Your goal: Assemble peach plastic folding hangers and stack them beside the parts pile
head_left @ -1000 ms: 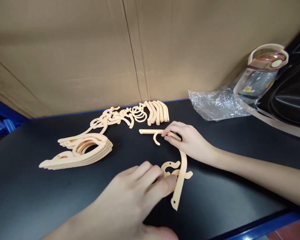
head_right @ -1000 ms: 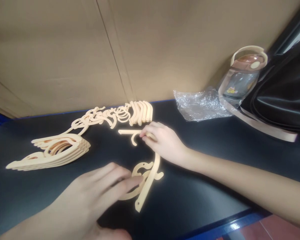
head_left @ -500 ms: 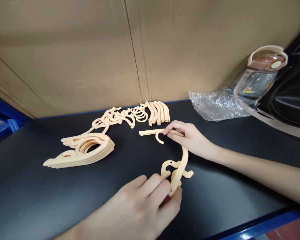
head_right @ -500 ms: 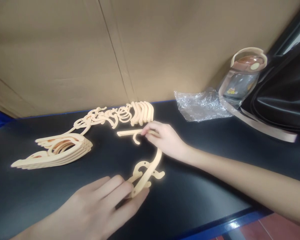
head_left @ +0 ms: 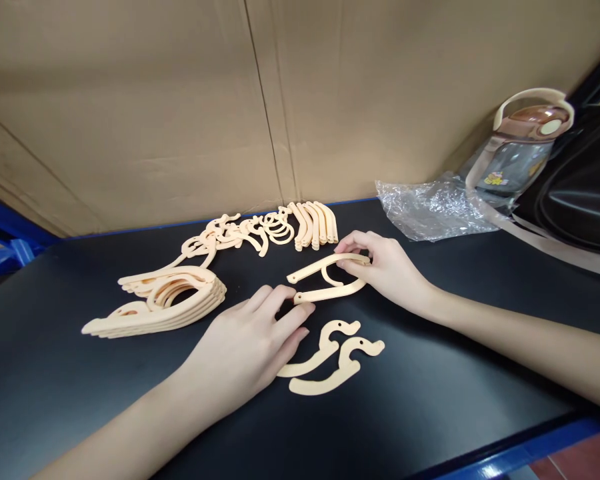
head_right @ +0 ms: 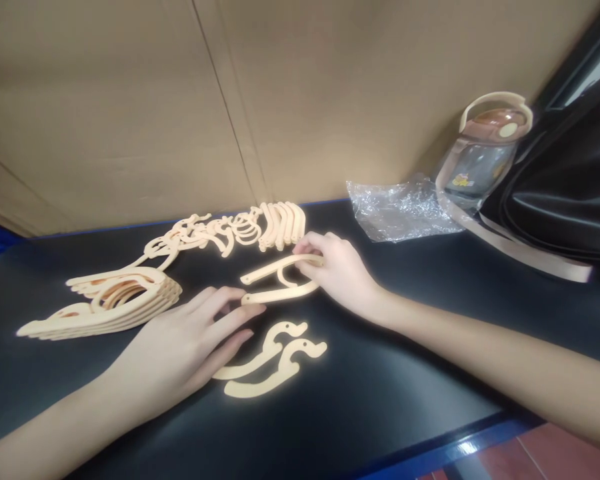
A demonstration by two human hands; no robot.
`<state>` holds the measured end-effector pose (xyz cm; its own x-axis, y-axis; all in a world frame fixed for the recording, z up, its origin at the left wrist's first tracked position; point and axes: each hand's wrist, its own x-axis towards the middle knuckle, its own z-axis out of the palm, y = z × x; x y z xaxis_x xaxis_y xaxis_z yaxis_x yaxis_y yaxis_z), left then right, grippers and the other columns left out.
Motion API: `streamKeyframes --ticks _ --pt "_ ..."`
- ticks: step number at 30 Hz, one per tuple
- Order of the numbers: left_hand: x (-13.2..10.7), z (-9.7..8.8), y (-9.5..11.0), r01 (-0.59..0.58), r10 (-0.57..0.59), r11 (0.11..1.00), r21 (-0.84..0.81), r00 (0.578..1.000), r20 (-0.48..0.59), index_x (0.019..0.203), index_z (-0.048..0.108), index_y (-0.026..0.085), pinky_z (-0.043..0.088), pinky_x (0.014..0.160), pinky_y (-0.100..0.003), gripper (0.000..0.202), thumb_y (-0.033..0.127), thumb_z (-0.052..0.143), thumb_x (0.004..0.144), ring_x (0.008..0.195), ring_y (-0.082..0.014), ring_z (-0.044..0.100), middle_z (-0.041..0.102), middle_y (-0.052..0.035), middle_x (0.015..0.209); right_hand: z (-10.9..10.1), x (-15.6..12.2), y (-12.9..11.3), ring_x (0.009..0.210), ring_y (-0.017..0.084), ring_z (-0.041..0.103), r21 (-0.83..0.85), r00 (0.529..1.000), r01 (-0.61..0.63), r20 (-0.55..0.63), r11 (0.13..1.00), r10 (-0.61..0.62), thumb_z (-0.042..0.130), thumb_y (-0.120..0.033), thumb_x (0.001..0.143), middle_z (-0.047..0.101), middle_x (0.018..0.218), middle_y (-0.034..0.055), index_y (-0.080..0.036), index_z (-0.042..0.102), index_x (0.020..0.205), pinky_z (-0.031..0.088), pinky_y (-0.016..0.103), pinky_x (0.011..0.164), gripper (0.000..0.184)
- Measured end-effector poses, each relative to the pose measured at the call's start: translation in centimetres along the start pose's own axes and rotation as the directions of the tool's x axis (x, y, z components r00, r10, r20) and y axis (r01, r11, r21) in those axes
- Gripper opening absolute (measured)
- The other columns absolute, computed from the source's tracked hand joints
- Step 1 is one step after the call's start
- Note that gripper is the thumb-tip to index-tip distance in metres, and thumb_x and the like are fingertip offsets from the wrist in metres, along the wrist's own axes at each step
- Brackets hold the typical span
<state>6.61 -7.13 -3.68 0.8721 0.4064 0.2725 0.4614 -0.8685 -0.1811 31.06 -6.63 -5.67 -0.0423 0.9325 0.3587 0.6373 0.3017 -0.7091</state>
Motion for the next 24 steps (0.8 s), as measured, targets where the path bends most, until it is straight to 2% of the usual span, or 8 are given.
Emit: streamKeyframes --ticks 4,9,14,17,20,24 --pt "0.0 0.2 0.1 0.001 -0.002 1.000 0.029 1.000 0.007 0.113 0.059 0.015 0.054 0.069 -0.039 0.026 0.017 0.044 0.092 0.087 -0.0248 0.060 0.062 -0.0106 0.105 -0.2 0.0 -0.1 0.080 0.016 0.059 -0.152 1.000 0.020 -0.009 0.988 -0.021 0.064 -0.021 0.080 0.064 0.082 -0.0012 -0.024 0.066 0.088 0.045 0.030 0.074 0.009" --pt "0.0 0.1 0.0 -0.018 0.018 1.000 -0.003 1.000 0.011 0.102 0.061 0.014 0.055 0.067 -0.040 0.020 0.018 0.045 0.092 0.087 -0.0267 0.061 0.063 -0.0115 0.103 0.0 0.2 0.1 0.076 0.015 0.055 -0.222 0.998 0.064 0.021 0.973 -0.061 0.065 -0.023 0.082 0.064 0.080 -0.0026 -0.024 0.065 0.086 0.042 0.028 0.066 0.005" --pt "0.1 0.0 0.0 -0.043 0.043 0.998 -0.052 0.999 -0.002 0.098 0.058 0.011 0.054 0.069 -0.041 0.019 0.013 0.040 0.094 0.087 -0.0254 0.060 0.064 -0.0118 0.105 0.1 0.3 0.5 0.078 0.016 0.054 -0.252 0.994 0.106 0.052 0.962 -0.096 0.064 -0.020 0.083 0.066 0.083 -0.0031 -0.023 0.063 0.084 0.041 0.030 0.072 0.003" --pt "0.1 -0.3 0.2 -0.035 0.033 0.994 -0.105 0.999 -0.026 0.098 0.057 0.011 0.053 0.072 -0.040 0.017 0.015 0.041 0.094 0.086 -0.0242 0.059 0.063 -0.0121 0.106 0.1 0.2 0.3 0.084 0.017 0.054 -0.282 0.991 0.135 0.036 0.950 -0.130 0.064 -0.020 0.083 0.065 0.090 -0.0012 -0.022 0.063 0.089 0.041 0.033 0.078 0.006" --pt "0.0 -0.6 0.5 -0.045 0.029 0.981 -0.190 0.996 -0.086 0.098 0.056 0.013 0.050 0.072 -0.036 0.011 0.018 0.047 0.093 0.086 -0.0218 0.056 0.062 -0.0091 0.102 0.0 -0.1 -0.4 0.088 0.018 0.053 -0.273 0.975 0.222 0.038 0.936 -0.220 0.060 -0.021 0.086 0.064 0.095 0.0008 -0.021 0.064 0.093 0.040 0.034 0.082 0.008" --pt "-0.3 -0.8 1.3 -0.110 0.069 0.958 -0.264 0.985 -0.157 0.099 0.056 0.015 0.047 0.069 -0.031 0.008 0.016 0.052 0.091 0.081 -0.0182 0.056 0.063 -0.0032 0.091 -0.2 -0.3 -1.3 0.094 0.018 0.054 -0.217 0.908 0.416 0.152 0.883 -0.390 0.057 -0.023 0.089 0.064 0.102 0.0020 -0.022 0.067 0.093 0.039 0.036 0.087 0.010"
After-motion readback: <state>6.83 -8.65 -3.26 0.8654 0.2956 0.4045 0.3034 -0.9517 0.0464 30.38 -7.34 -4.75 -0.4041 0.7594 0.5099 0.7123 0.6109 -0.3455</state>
